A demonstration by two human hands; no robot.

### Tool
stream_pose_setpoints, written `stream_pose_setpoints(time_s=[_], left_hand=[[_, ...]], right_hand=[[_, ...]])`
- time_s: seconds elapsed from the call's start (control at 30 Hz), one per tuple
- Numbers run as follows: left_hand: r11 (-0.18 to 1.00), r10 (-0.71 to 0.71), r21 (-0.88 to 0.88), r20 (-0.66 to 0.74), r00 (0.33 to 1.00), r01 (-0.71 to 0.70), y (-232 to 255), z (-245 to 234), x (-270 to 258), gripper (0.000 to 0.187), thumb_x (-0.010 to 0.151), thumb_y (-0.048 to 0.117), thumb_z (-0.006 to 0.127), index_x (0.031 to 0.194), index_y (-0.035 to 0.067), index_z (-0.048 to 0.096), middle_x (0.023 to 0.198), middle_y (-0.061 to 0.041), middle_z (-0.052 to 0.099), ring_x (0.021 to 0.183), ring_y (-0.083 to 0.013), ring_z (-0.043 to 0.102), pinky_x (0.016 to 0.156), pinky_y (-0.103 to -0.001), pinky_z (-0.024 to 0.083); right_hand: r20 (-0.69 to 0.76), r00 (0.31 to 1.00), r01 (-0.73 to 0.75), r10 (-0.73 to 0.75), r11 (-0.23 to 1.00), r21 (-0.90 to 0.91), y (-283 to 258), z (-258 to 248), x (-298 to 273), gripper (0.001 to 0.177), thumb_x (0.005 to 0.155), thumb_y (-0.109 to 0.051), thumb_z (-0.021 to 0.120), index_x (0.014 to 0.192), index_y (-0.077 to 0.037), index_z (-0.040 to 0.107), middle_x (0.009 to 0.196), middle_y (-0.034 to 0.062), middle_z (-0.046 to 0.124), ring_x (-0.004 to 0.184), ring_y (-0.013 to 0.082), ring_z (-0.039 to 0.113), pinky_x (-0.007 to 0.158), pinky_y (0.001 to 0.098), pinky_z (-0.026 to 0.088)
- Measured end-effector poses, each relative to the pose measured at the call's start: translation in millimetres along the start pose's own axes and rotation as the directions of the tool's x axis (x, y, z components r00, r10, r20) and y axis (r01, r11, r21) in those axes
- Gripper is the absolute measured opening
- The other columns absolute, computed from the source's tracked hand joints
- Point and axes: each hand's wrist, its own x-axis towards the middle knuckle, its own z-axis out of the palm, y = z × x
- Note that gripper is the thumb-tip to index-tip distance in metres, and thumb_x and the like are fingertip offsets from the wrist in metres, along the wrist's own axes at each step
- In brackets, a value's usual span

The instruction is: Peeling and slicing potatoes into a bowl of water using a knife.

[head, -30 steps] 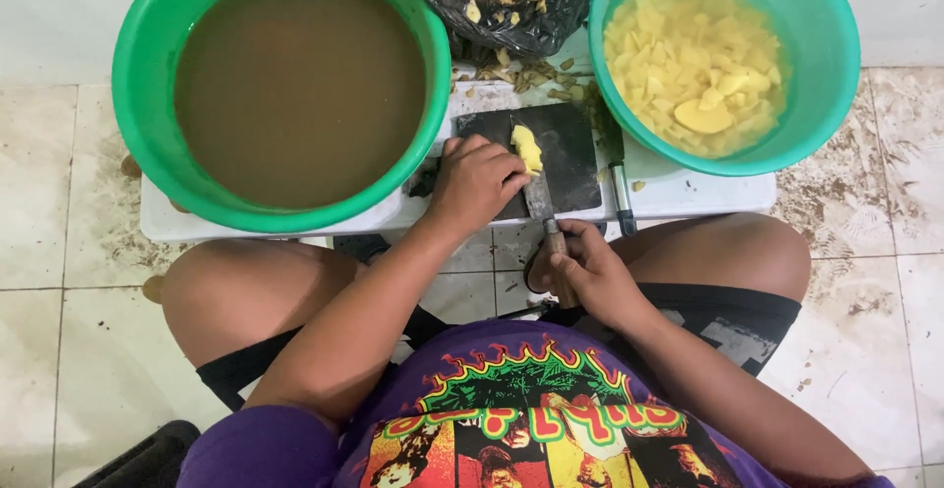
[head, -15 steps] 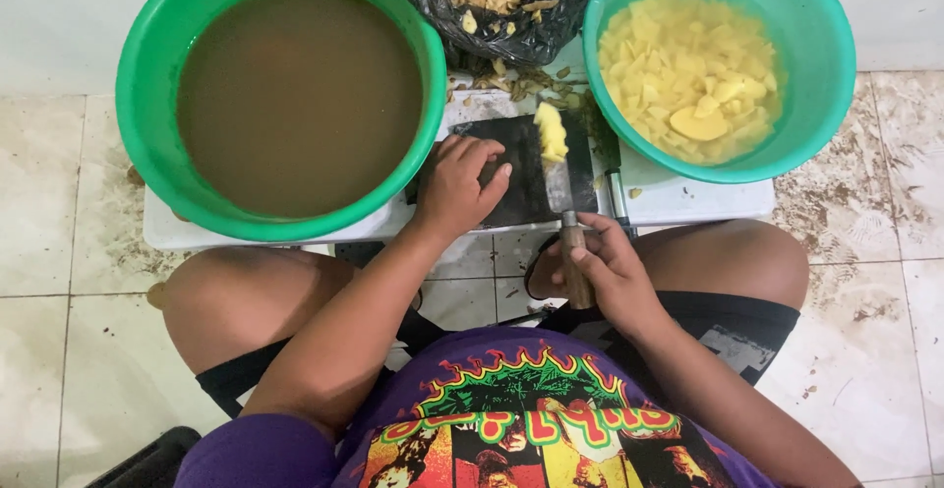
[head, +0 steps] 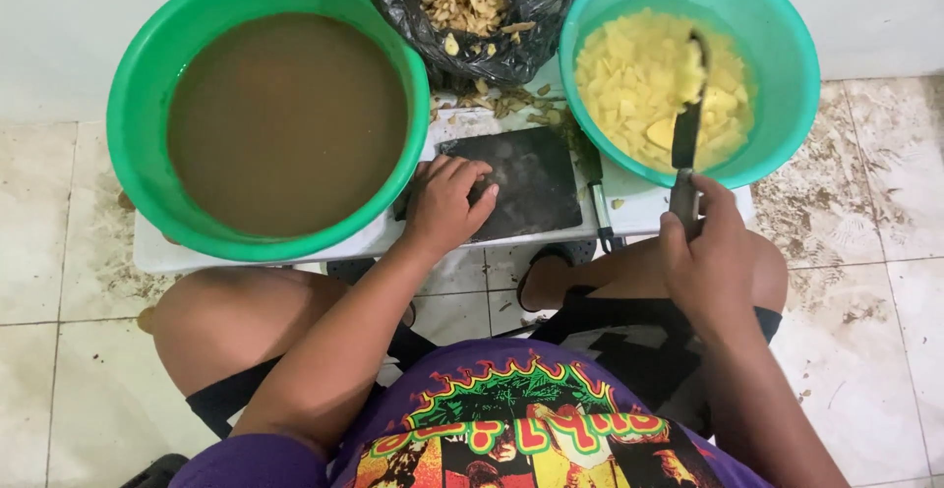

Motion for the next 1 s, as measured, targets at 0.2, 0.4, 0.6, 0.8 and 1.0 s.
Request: stream_pose_setpoints(time_s=[0.2,0.4,0.6,0.8,1.0], left_hand=[[0.999,0.033,-0.003,-0.015,0.999,-0.033,1,-2,0,0.023,0.095,0.033,0.066,0.110,0.016,0.070,0.088,-0.001,0.068,0.090,-0.0263,0.067,0.079,-0.045,0.048],[0.999,0.031,-0.019,-0.036,0.999,-0.031,1,-1,0,0.023,0.094,0.031,0.068,0.110,0.015,0.070,0.089,-0.001,0.068,0.090,-0.0261,0.067,0.079,-0.045,0.048],[0.990,-0.021,-0.139,-0.101,0.995,0.007,1,-2,4,0.024,0.098,0.030,0.065,0.113,0.013,0.068,0.094,-0.006,0.068,0.095,-0.0302,0.067,0.082,-0.046,0.050],[0.976,-0.019,-0.217,-0.232,0.972,-0.033,4,-6,6,0.024,0.099,0.026,0.064,0.114,0.009,0.065,0.096,-0.009,0.065,0.096,-0.0348,0.065,0.086,-0.046,0.051],[0.963,0.108,-0.215,-0.242,0.964,-0.162,51,-20,25,0.019,0.099,0.027,0.063,0.111,0.013,0.066,0.097,-0.006,0.064,0.097,-0.0300,0.063,0.089,-0.046,0.048]], right_hand=[[0.024,1.000,-0.007,0.012,0.980,-0.197,-1,5,-1,0.050,0.103,-0.016,0.065,0.147,0.006,0.057,0.119,0.0281,0.065,0.092,0.0381,0.072,0.073,0.0447,0.060],[-0.012,0.995,0.099,-0.101,0.985,-0.140,-1,4,-1,0.046,0.103,-0.009,0.066,0.145,0.008,0.058,0.114,0.0277,0.065,0.092,0.0407,0.070,0.073,0.0447,0.057],[0.208,0.965,0.192,-0.157,0.969,-0.157,-29,36,-17,0.046,0.093,-0.019,0.070,0.139,-0.015,0.066,0.105,0.0117,0.068,0.083,0.0270,0.072,0.069,0.0344,0.058],[0.267,0.892,0.436,-0.365,0.850,-0.296,-45,82,-17,0.042,0.088,-0.021,0.071,0.130,-0.018,0.068,0.100,0.0107,0.064,0.079,0.0283,0.071,0.066,0.0373,0.058],[0.242,0.856,0.513,-0.457,0.813,-0.278,-20,102,-10,0.052,0.082,-0.024,0.078,0.130,-0.014,0.062,0.103,0.0165,0.060,0.084,0.0381,0.069,0.067,0.0460,0.057]])
